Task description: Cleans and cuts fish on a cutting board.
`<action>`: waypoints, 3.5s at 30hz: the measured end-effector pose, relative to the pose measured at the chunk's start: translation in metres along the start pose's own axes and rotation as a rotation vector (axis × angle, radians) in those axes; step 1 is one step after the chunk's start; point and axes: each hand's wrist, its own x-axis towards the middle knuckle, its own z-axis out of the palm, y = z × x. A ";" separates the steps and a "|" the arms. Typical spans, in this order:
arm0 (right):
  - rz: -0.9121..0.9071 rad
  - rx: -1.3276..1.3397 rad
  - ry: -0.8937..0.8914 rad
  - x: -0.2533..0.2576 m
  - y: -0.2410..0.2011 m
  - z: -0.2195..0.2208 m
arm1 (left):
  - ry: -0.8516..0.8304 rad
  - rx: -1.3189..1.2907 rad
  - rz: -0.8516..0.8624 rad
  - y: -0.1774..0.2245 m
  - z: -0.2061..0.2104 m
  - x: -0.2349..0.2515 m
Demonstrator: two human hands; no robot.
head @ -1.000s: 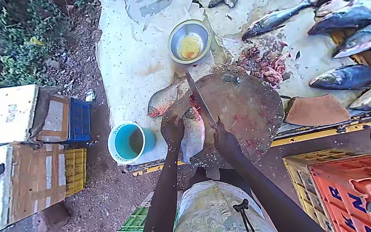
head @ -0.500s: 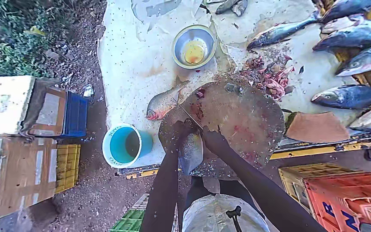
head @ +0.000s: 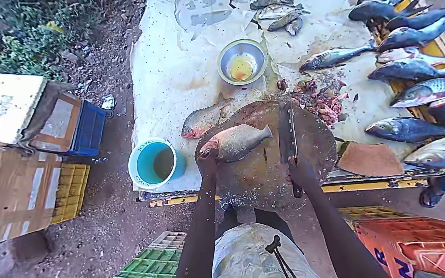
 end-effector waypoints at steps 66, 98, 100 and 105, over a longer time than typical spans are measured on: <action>-0.244 -0.786 -0.238 -0.044 -0.188 0.143 | -0.428 0.829 0.559 -0.019 -0.034 0.047; -0.225 0.051 0.114 -0.027 0.082 -0.043 | -0.749 0.364 -0.214 0.011 -0.010 -0.070; -0.209 0.386 0.021 -0.025 0.093 -0.027 | -0.863 0.501 -0.253 0.001 0.034 -0.074; -0.461 1.118 0.048 -0.007 0.064 0.030 | -0.541 0.878 -0.014 -0.054 0.081 -0.099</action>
